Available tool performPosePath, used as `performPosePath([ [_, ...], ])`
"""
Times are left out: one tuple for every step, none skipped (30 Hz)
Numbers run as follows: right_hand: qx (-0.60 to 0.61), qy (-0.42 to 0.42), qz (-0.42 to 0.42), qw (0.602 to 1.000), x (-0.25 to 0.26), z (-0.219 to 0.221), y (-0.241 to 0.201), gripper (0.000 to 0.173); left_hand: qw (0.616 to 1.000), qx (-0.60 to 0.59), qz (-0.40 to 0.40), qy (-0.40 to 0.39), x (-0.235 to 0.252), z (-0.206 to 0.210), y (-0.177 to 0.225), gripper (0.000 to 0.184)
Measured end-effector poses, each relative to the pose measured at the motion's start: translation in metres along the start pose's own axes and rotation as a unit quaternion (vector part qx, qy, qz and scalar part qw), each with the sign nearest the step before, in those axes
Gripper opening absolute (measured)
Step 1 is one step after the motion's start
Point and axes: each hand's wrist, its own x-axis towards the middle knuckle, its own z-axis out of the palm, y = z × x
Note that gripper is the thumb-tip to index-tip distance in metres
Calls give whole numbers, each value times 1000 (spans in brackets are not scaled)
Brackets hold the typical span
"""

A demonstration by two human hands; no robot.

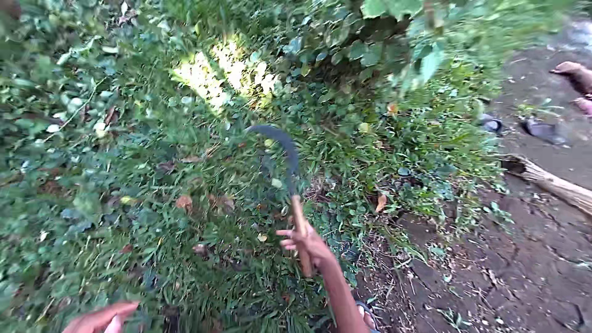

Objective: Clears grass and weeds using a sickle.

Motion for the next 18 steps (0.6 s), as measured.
performPosePath([
  [30,31,-15,999,-1,-1,-10,39,1000,7,-3,10,-6,-2,-1,36],
  [70,70,-29,995,2,-5,-17,20,1000,17,-8,21,-12,-5,0,34],
  [120,111,-35,986,9,-14,-24,19,999,23,-14,34,-16,-6,1,33],
  [165,138,-45,975,13,-28,-32,32,999,25,-19,44,-18,-7,3,32],
  [200,144,-64,967,15,-46,-37,41,998,24,-24,50,-21,-8,5,32],
  [234,140,-93,958,14,-64,-42,49,998,21,-27,55,-23,-9,5,32],
  [272,139,-125,944,14,-81,-45,57,997,22,-29,61,-25,-11,5,31],
  [296,146,-157,931,16,-94,-48,64,997,24,-31,66,-28,-13,4,31],
  [307,169,-186,918,21,-106,-50,68,997,25,-31,71,-31,-14,3,31],
  [307,205,-210,905,28,-111,-53,67,996,27,-30,74,-35,-16,3,31],
  [300,243,-230,893,37,-109,-55,65,997,27,-29,73,-38,-17,4,31],
  [295,262,-236,888,48,-101,-54,63,997,27,-29,70,-40,-18,6,31],
  [281,260,-215,898,58,-86,-47,62,997,28,-28,63,-41,-18,8,32],
  [254,240,-167,922,65,-63,-34,60,998,30,-25,56,-43,-17,10,33],
  [211,195,-92,954,69,-37,-19,55,998,32,-22,50,-44,-15,11,33],
  [169,137,-6,976,75,-16,-3,51,998,29,-15,46,-43,-13,11,33],
  [132,99,72,984,79,1,9,46,999,25,-8,40,-40,-13,10,33],
  [124,86,120,981,79,16,12,41,999,19,-1,37,-37,-12,10,32],
])
